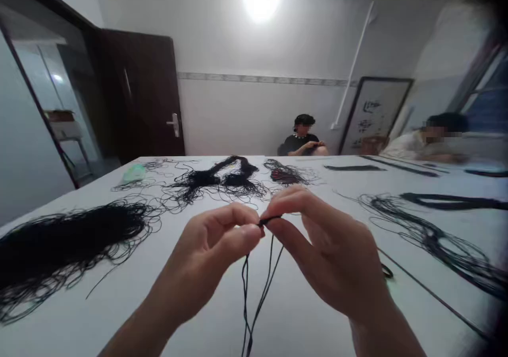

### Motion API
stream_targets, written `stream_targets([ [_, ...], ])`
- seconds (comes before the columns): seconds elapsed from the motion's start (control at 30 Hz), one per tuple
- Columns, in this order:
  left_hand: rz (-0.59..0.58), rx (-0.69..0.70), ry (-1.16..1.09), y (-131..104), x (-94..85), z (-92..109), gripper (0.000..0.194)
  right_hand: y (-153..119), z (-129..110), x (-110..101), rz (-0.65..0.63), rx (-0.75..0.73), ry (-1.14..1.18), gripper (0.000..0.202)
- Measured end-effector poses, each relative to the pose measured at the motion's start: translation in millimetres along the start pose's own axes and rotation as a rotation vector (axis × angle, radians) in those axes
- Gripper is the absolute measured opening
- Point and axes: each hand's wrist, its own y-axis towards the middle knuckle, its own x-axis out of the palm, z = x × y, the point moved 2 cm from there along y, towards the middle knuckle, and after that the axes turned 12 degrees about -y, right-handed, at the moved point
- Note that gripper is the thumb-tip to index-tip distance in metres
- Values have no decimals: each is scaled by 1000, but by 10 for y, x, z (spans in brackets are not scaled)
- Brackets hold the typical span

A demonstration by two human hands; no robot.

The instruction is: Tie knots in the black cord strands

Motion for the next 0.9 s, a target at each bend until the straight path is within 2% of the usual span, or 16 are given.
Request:
stream_targets([
  [0.13, 76, -2, 59, 3, -4, 21, 20, -8, 17, 3, 33, -6, -48, 7],
  [0.33, 111, 48, 47, -6, 14, -4, 16, 15, 16, -4, 77, -60, -148, 6],
  [0.5, 229, 111, 33, 3, -3, -12, 16, -30, -59, -21, 223, -32, -252, 13],
  [0.57, 241, 130, 19, 10, 6, -16, 15, -43, -110, 1, 170, -61, -282, 6],
  [0.67, 193, 132, -23, 21, 44, -27, 13, -46, -157, 59, 70, -78, -315, 14],
  [0.73, 166, 129, -41, 23, 68, -34, 13, -43, -168, 90, 81, -70, -313, 17],
  [0.9, 198, 144, -60, 14, 79, -36, 13, -32, -186, 145, 76, -98, -277, 22],
])
